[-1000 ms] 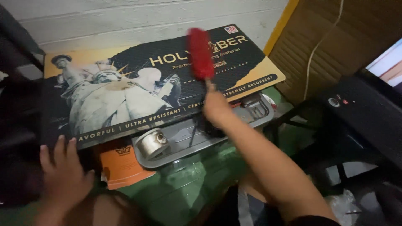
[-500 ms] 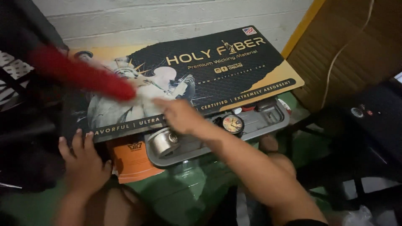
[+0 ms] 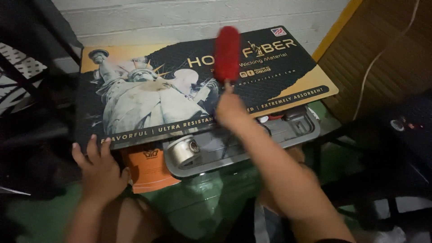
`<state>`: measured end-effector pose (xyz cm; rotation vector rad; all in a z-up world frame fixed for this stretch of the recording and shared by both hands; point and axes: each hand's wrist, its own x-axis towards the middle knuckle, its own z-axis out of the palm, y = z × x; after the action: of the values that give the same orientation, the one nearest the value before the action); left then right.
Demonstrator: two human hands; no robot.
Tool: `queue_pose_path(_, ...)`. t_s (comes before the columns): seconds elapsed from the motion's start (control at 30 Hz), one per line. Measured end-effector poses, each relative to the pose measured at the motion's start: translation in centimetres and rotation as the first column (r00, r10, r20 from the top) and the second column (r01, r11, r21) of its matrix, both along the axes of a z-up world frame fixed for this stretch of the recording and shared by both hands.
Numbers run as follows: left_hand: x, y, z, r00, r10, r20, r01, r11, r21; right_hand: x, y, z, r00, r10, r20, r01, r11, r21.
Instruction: The person uses a red duster to wipe a large black box on a table, then moves an alarm clock to the side. They proceed to pick up several orange folders from under the table and place them on top of the box.
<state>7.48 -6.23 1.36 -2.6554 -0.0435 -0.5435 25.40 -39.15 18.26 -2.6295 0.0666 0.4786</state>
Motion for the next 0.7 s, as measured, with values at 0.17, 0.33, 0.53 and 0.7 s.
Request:
queue_pose_path(0.17, 0.1, 0.2, -0.4, 1.000, -0.010, 0.028, 0.010, 1.000, 0.013, -1.7, 7.1, -8.2, 0.876, 0.446, 0.183, -0.446, 0.894, -0.044)
queue_pose_path(0.33, -0.1, 0.2, -0.1, 0.977, -0.149, 0.150, 0.166, 0.981, -0.103, -9.0, 7.4, 3.0, 0.803, 0.580, -0.137, -0.508, 0.786, 0.351)
queue_pose_path(0.53, -0.2, -0.5, 0.8, 0.959, -0.192, 0.210, 0.259, 0.896, -0.361, -5.8, 3.6, -0.6, 0.812, 0.568, -0.136, -0.274, 0.576, 0.770)
queue_pose_path(0.7, -0.8, -3.2, 3.4, 0.986, 0.161, 0.033, -0.110, 0.792, -0.600, -4.2, -1.8, -1.1, 0.857, 0.488, 0.164, -0.364, 0.349, 0.864)
